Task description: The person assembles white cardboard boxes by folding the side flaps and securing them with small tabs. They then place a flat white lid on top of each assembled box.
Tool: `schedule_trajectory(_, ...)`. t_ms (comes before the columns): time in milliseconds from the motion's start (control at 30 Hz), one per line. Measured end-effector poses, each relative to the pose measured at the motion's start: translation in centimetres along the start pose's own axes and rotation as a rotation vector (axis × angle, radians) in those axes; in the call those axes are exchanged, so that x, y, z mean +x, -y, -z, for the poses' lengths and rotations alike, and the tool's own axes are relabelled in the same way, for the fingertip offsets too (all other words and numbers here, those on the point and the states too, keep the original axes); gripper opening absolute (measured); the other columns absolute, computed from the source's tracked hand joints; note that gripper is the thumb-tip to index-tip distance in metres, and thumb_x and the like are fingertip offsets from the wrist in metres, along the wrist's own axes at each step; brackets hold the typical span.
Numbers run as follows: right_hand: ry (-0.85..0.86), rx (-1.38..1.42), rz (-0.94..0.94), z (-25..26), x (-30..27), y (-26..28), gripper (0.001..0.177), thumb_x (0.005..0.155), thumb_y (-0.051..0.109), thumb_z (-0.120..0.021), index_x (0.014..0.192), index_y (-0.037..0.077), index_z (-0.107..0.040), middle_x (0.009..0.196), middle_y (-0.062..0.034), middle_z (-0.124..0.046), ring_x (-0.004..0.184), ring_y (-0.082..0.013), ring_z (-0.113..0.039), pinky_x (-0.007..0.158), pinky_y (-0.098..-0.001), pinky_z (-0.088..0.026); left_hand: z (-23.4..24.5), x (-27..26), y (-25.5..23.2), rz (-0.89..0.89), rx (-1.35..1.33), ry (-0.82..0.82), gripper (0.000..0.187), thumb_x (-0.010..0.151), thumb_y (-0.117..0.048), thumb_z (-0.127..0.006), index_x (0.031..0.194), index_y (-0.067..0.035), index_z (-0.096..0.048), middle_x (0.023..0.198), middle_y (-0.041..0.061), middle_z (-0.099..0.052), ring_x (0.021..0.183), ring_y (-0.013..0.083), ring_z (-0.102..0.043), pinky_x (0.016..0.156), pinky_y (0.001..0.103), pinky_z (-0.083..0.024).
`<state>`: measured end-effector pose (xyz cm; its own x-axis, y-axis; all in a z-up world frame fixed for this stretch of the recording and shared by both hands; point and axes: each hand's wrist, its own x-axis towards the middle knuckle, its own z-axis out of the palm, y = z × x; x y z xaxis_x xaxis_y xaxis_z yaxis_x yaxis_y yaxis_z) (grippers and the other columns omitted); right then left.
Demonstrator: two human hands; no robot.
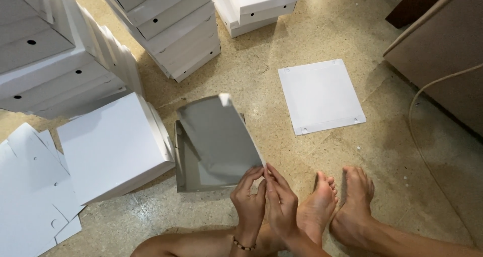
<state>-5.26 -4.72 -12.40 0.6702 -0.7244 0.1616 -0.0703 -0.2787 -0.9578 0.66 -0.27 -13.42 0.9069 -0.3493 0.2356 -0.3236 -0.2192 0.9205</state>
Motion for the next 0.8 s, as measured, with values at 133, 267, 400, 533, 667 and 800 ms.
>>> schedule_trajectory(133,0.062,0.095,0.031,-0.2,-0.6,0.8,0.038,0.083,0.01,-0.038,0.113,-0.007,-0.054,0.129,-0.0198,-0.047,0.12,-0.0267,-0.046,0.1,-0.035,-0.036,1.3,0.8,-1.0,0.066,-0.078,-0.08,0.015,0.066,-0.003,-0.069,0.081,-0.002,-0.069,0.079,0.006,-0.072,0.066,0.0128,-0.068,0.06,0.021,-0.053)
schedule_trajectory(267,-0.042,0.242,0.044,-0.4,-0.2,0.5,0.039,0.082,0.007,-0.033,0.118,-0.004,-0.046,0.112,-0.0171,-0.056,0.105,-0.0247,-0.053,0.095,-0.0361,-0.04,3.4,0.8,-1.0,0.321,-0.636,-0.057,0.021,0.073,0.004,-0.067,0.093,0.002,-0.058,0.079,0.009,-0.063,0.069,0.0133,-0.059,0.062,0.022,-0.05)
schedule_trajectory(400,0.004,-0.011,-0.473,-1.6,2.2,-5.0,0.045,0.076,0.003,-0.049,0.12,0.01,-0.045,0.104,-0.0065,-0.053,0.085,-0.0159,-0.054,0.065,-0.0274,-0.048,6.1,0.6,-1.6,0.32,-0.785,-0.082,0.022,0.075,0.006,-0.065,0.084,-0.005,-0.048,0.072,0.006,-0.056,0.06,0.0104,-0.052,0.056,0.021,-0.043)
schedule_trajectory(533,0.295,-0.417,-0.481,-3.6,2.7,-7.8,0.073,0.07,0.041,-0.065,0.128,0.01,-0.031,0.101,-0.0075,-0.049,0.074,-0.0176,-0.055,0.063,-0.0303,-0.049,8.2,-0.1,-0.6,0.278,-0.909,-0.093,0.03,0.073,0.011,-0.061,0.082,-0.007,-0.038,0.077,0.007,-0.049,0.067,0.0136,-0.048,0.064,0.024,-0.042)
schedule_trajectory(667,0.307,-0.271,-0.327,-2.7,2.5,-13.6,0.034,0.068,0.014,-0.063,0.095,0.003,-0.047,0.062,-0.0058,-0.058,0.05,-0.0157,-0.055,0.045,-0.0275,-0.046,10.2,-0.1,-0.1,0.243,-1.394,-0.064,0.032,0.071,0.009,-0.058,0.081,-0.01,-0.034,0.069,0.003,-0.043,0.067,0.0149,-0.049,0.07,0.03,-0.043)
schedule_trajectory(800,0.143,-0.208,-0.367,1.6,3.1,-19.2,0.017,0.072,0.015,-0.051,0.08,0.001,-0.056,0.062,-0.0076,-0.055,0.053,-0.0171,-0.05,0.047,-0.0312,-0.043,10.6,-0.2,0.9,0.278,-1.639,-0.088,0.019,0.084,0.002,-0.046,0.092,-0.01,-0.034,0.08,0.006,-0.048,0.078,0.0162,-0.056,0.076,0.033,-0.048)
